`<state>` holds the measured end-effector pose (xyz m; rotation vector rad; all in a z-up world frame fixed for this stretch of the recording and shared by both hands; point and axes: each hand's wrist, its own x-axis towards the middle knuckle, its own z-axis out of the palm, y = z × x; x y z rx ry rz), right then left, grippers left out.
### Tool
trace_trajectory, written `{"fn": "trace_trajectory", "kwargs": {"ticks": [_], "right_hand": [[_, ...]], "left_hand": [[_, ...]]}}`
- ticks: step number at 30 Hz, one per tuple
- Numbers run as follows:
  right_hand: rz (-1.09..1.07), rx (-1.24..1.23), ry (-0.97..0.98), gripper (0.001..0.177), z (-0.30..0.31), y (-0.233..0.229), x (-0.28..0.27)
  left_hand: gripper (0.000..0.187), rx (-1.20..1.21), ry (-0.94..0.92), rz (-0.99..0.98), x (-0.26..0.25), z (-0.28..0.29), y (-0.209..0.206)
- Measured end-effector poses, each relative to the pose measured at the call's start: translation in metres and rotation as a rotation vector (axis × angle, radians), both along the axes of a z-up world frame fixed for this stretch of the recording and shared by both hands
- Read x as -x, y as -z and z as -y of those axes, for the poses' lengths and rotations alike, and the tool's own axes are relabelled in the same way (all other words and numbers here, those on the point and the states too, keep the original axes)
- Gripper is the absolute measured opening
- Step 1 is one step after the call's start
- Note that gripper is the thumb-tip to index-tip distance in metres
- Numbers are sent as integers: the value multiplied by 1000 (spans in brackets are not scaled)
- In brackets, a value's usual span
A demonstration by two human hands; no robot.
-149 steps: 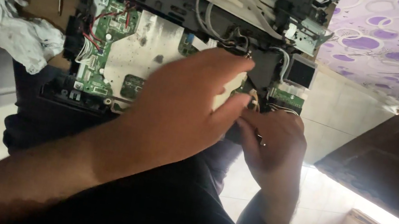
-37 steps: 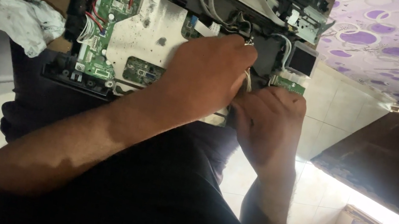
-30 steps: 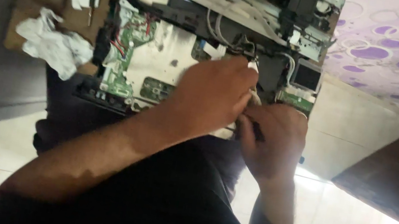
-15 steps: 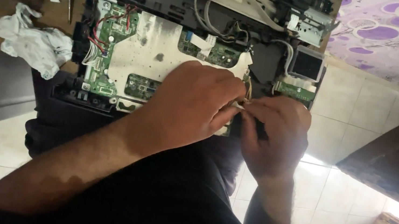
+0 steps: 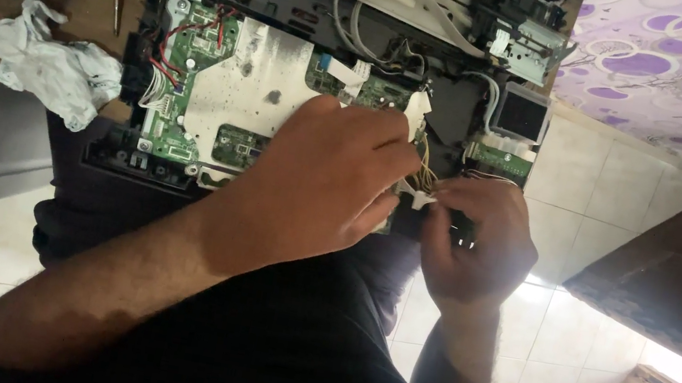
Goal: The person works on the internal components of a disassembled printer, manipulating wires and circuit boards with their hands. They connect and disconnect various cables and adjust parts within the printer's chassis.
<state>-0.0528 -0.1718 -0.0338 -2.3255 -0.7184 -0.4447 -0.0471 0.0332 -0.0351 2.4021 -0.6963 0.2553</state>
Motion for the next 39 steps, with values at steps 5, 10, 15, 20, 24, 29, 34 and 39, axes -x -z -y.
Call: {"fn": "trace_trajectory", "kwargs": {"ticks": [5,10,15,20,24,29,34,39], "right_hand": [[-16,13,-46,4,13,7,-4],[-56,-59,-87,5,15,5,-4],[-160,-100,-73,4,12,-1,-5],[-139,53,-117,3,13,-3,-6],[-95,206,-111,9,7,-7,-7],[-144,353,-136,4,0,-13,-12],[-133,405,-133,6,4,-8,-17],[-120,364,-164,2,4,-9,-21]], "left_hand": [[44,-67,-65,-2,2,6,1],[30,-31,-72,-27,-3,1,-2],[12,187,-88,-136,7,-23,-20],[11,182,-155,-152,31,-58,-9],[12,180,-187,-39,36,-79,-7],[7,175,-224,-9,34,-82,-1],[7,197,-189,1,32,-77,4],[8,201,-182,-32,31,-73,5]]}}
